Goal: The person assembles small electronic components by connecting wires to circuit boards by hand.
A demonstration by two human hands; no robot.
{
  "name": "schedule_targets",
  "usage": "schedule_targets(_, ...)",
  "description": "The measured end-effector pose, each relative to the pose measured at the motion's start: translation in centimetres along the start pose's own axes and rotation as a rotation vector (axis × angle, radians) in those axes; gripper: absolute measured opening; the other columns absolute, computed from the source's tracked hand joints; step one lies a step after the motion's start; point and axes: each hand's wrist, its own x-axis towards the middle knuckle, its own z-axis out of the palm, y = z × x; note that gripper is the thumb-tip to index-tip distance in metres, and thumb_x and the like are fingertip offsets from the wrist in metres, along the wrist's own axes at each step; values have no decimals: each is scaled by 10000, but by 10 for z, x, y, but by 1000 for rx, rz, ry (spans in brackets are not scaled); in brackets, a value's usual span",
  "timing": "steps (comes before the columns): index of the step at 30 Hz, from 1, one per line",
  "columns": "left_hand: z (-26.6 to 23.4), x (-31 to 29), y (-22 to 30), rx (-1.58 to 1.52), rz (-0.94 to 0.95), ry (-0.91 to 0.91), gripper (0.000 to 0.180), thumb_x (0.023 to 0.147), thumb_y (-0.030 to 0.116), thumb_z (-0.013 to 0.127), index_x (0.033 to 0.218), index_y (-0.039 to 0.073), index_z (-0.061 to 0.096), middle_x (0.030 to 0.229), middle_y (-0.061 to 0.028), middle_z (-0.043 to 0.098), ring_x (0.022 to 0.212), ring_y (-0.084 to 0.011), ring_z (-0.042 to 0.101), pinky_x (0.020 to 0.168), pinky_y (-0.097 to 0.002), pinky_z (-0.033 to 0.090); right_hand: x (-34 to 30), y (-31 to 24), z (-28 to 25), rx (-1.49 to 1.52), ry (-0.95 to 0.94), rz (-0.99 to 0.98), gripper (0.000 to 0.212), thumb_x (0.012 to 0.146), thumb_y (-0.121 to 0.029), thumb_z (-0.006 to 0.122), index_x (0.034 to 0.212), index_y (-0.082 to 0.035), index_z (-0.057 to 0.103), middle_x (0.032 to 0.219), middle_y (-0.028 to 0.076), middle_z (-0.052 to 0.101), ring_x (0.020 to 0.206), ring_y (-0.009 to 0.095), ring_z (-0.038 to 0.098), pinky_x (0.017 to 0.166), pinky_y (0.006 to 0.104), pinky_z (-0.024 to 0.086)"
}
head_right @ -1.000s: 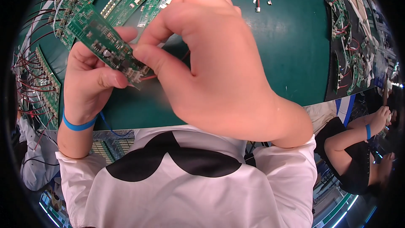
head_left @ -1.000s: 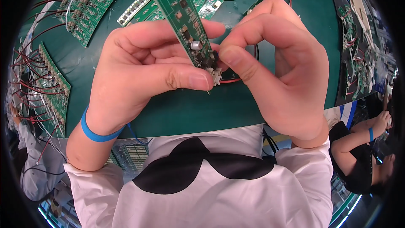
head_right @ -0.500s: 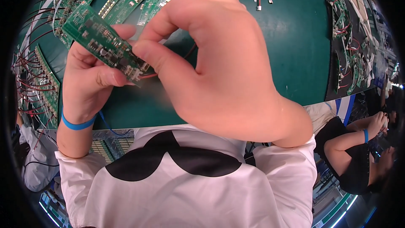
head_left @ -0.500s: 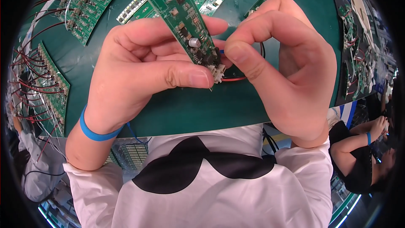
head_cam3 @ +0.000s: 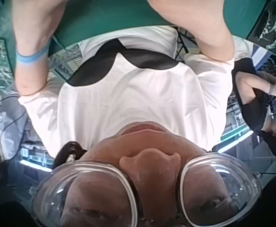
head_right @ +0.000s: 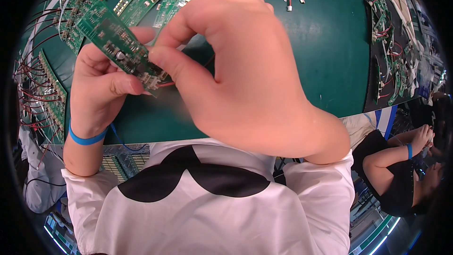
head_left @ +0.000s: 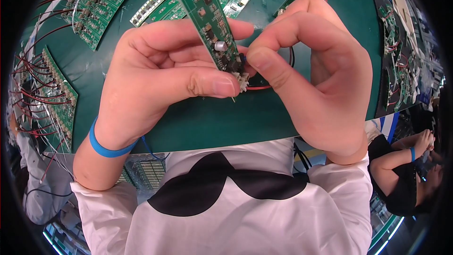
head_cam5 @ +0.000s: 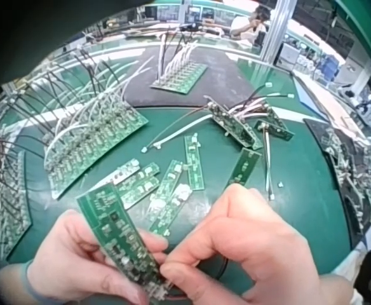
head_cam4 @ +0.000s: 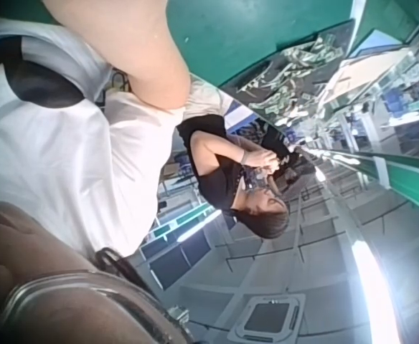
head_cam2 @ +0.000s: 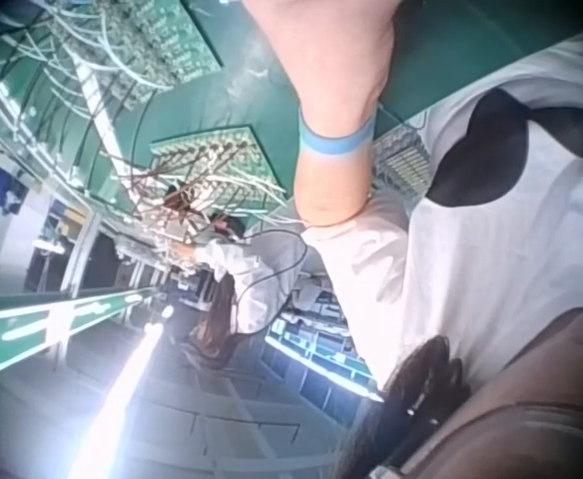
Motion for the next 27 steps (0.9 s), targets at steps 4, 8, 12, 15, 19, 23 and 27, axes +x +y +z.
schedule_targets(4,1,-1,-1,9,2,14,560,632,-20,758,1146,-69,542,964,-131,660,859,-190,650,777,-287,531,1,5,1,-126,-23,-114,77,718,40,656,751,-9,606,775,44,537,749,140,466,685,242,373)
schedule_targets(8,2,-1,-3,71,68,32,545,634,-24,754,1136,-76,552,944,-130,665,846,-190,654,772,-280,529,-3,6,4,-198,6,-52,83,716,41,651,749,-12,596,778,43,524,738,142,462,675,243,372)
schedule_targets(12,2,-1,-4,119,107,52,537,641,-21,750,1136,-83,550,945,-131,665,840,-194,655,769,-279,530,-2,5,7,-210,31,-46,80,724,34,650,749,-15,591,773,39,506,730,142,465,660,242,374)
schedule_targets(15,3,-2,-3,103,113,61,533,649,-33,738,1142,-85,546,941,-129,666,841,-190,654,764,-274,530,-2,4,9,-207,45,-46,81,724,29,652,745,-17,589,769,40,502,723,144,466,651,240,374)
schedule_targets(19,3,-3,-2,103,113,56,530,653,-50,729,1148,-86,542,933,-124,666,840,-183,650,758,-268,529,-2,6,12,-191,77,-54,83,723,20,660,744,-18,589,767,43,502,710,145,463,641,241,374)
schedule_targets(23,3,-3,0,110,78,89,528,658,-55,725,1153,-83,541,930,-120,666,837,-173,645,759,-265,526,-1,8,15,-191,91,-27,85,722,14,666,745,-17,591,764,44,502,709,146,465,637,243,375)
schedule_targets(27,3,-4,2,148,106,92,523,663,-57,722,1154,-82,541,931,-124,665,847,-175,644,766,-268,523,1,8,8,-146,62,-29,69,720,23,660,763,-13,620,772,45,513,738,147,487,663,242,385)
